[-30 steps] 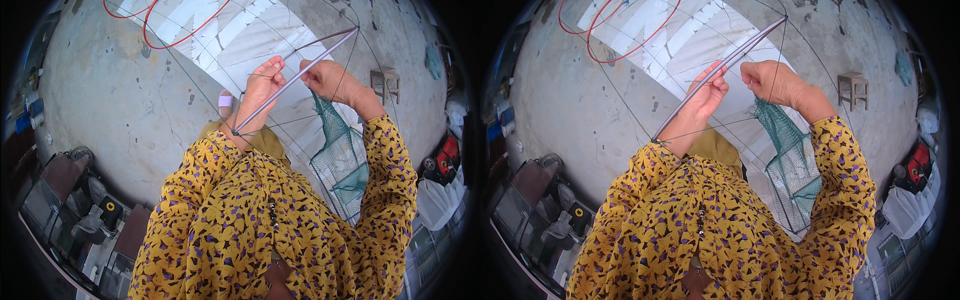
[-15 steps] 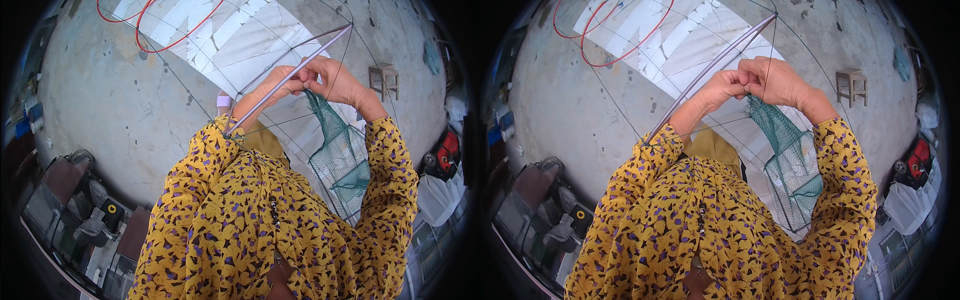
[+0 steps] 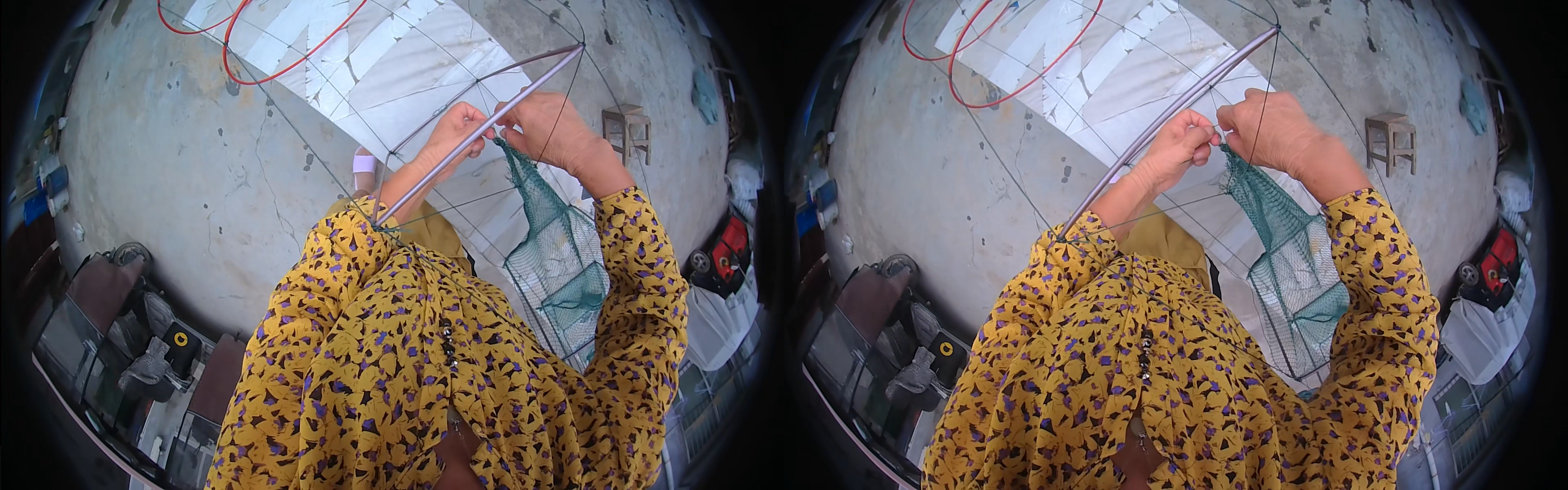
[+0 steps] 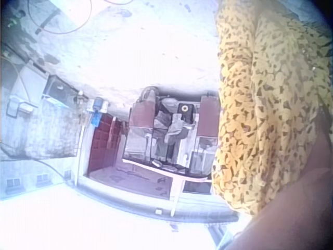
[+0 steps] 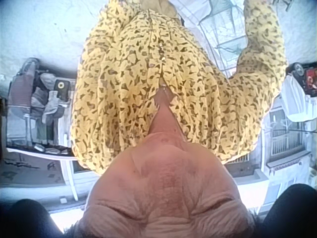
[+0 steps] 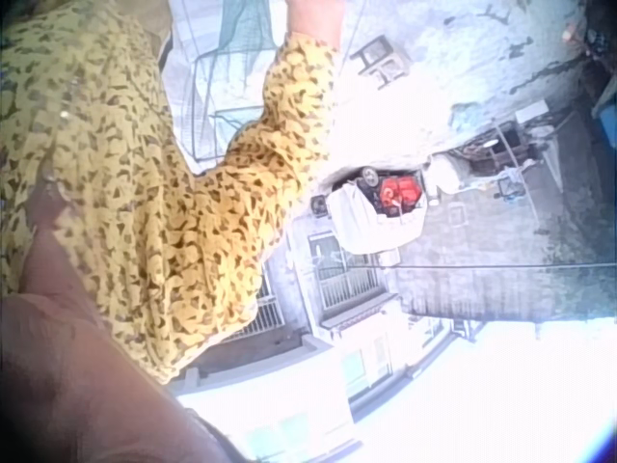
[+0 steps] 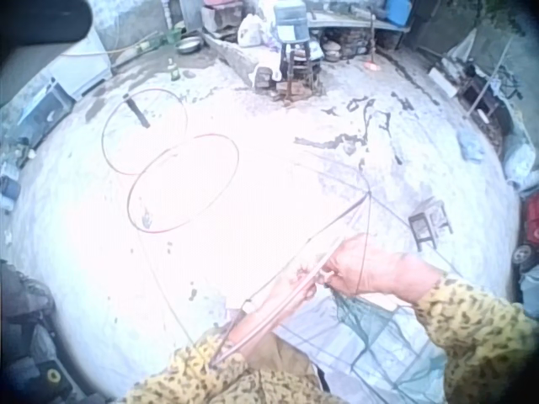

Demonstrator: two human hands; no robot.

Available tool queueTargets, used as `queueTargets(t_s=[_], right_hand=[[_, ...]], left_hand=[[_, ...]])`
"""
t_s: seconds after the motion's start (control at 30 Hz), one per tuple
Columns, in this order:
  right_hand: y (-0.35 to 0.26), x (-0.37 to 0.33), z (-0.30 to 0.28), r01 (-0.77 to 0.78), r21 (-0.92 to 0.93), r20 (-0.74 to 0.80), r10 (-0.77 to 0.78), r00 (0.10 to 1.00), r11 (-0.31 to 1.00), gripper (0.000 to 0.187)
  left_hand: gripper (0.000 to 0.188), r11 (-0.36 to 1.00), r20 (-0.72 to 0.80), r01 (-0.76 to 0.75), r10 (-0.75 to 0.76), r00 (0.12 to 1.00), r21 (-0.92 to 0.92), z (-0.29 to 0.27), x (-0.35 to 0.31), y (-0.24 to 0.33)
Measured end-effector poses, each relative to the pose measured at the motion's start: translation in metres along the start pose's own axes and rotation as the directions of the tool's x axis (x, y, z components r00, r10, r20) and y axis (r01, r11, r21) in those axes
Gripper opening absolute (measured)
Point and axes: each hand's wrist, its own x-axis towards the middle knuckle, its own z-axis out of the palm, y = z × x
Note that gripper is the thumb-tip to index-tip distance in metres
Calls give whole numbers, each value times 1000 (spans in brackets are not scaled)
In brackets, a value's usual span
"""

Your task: The person assembles a mesh fishing trap by threading a thin metal wire through the edges of green netting to provide structure.

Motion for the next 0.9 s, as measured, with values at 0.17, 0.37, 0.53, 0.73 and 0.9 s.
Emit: queueTargets(t_s=[0.17, 0.37, 0.53, 0.73, 0.9], right_hand=[[9, 5, 18, -254, 336, 203, 193, 960, 907, 23], [23, 6, 38, -389, 733, 306, 239, 921, 558, 21], [16, 5, 39, -399, 762, 327, 229, 917, 511, 20], [20, 3, 49, -369, 752, 272, 254, 928, 546, 14], [10, 6, 41, -331, 655, 129, 331, 935, 680, 15]], left_hand=[[12, 1000, -29, 0, -1, 1000, -19, 1, -6, 0], [17, 1000, -48, -18, 17, 999, -7, 0, -8, 1], [22, 944, -75, 105, -135, 988, -313, -6, -8, -2], [21, 937, -42, 168, -190, 981, -306, -6, -6, 3], [18, 933, -20, 270, -283, 959, -238, -12, -7, -2]])
